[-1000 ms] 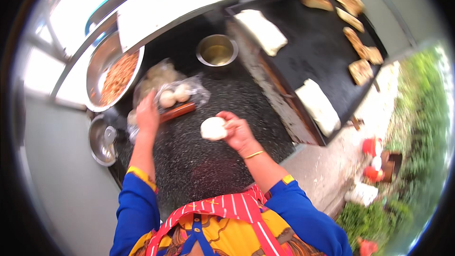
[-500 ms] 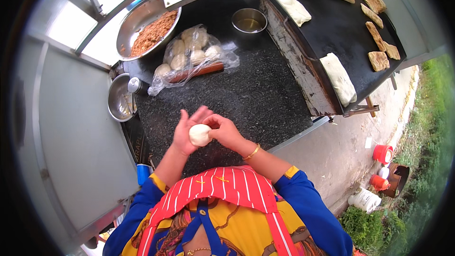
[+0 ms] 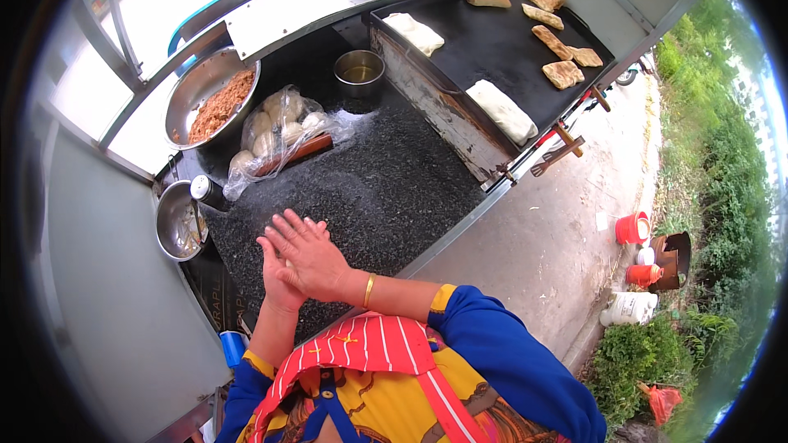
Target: The person shapes dough balls into flat rounds, rolls them out with a rolling pin, and places them on a griddle. They also fill dough with a mixture from a bowl and fold it before cooking.
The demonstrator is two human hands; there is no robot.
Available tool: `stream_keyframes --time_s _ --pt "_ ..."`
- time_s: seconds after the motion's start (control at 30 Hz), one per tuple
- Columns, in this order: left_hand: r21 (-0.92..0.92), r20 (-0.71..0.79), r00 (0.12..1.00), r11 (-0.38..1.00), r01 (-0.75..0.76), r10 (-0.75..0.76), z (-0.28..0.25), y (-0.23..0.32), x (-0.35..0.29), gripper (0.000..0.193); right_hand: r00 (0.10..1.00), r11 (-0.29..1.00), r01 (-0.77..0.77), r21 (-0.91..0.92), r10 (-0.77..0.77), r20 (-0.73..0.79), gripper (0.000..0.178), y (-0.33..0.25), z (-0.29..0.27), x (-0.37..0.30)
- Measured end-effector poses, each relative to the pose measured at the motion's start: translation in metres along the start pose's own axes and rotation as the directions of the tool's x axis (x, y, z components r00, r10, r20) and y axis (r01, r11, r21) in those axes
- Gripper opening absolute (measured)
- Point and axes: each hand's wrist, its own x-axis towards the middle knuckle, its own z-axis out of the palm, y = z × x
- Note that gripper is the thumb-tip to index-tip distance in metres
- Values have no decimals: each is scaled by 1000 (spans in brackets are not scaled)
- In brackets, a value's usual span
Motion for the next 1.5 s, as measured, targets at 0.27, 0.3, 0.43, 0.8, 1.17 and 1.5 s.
stream_keyframes --time_s 0.27,0.3,0.43,0.8,1.17,1.5 --pt "-34 -218 975 999 -38 30 -18 -11 -9 80 985 753 -162 638 89 146 57 44 32 -12" --pt "84 -333 941 996 -27 53 -8 -8 -10 80 959 578 -277 768 114 259 56 45 41 -13" --pt "4 -209 972 994 -107 106 -44 14 -10 97 958 477 -271 836 216 187 60 40 37 -2" --pt "909 -136 846 404 -100 516 -85 32 -48 80 911 984 81 -160 -8 413 87 48 73 -71" --pt "900 164 944 -434 -24 287 -60 6 -2 61 880 994 103 -41 -72 469 87 67 62 -69" --pt "957 238 859 -262 -126 453 7 17 54 28 727 854 -500 145 505 -466 21 154 -192 -78"
